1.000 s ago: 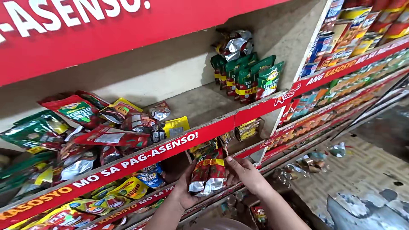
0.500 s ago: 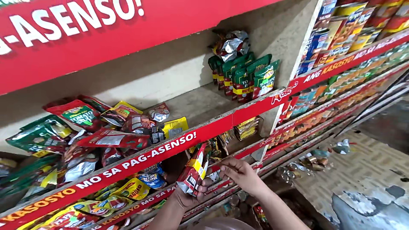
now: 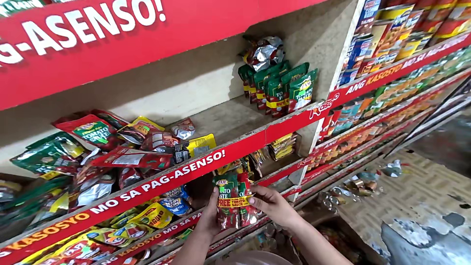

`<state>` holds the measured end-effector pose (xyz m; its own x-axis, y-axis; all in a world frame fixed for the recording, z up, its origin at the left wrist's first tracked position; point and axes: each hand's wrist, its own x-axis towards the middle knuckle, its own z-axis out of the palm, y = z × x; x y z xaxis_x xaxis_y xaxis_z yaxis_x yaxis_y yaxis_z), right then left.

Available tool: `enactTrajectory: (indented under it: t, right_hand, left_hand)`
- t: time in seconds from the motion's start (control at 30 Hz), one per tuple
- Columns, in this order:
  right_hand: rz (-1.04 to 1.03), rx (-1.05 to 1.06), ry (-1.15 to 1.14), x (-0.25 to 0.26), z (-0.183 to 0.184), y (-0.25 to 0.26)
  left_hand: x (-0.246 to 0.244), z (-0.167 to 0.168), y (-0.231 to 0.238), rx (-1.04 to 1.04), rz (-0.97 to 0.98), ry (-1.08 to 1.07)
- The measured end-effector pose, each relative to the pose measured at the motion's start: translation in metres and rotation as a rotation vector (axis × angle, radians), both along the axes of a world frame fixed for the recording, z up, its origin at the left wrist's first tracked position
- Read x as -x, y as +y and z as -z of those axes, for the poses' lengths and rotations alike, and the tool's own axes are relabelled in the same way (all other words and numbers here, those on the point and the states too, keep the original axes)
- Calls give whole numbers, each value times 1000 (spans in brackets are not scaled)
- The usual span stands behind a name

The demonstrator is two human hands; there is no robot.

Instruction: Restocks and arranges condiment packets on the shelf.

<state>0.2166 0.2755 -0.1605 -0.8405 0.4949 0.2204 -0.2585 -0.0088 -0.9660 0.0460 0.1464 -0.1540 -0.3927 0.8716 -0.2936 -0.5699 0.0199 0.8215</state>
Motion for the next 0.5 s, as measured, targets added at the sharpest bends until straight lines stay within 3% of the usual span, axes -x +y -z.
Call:
enactTrajectory:
  t: [0.13,0.3,0.5]
  right_hand:
    - [-35,37,55,3,7,-1]
    - [-116,193,31,7,8,-6]
    - [-88,-90,16,17,17,-8]
  left_hand:
    - [-4,-2,-2,10,-52,-50]
    - [-2,0,-8,-94,3,-274]
    - [0,22,-8,-4,-78,-421]
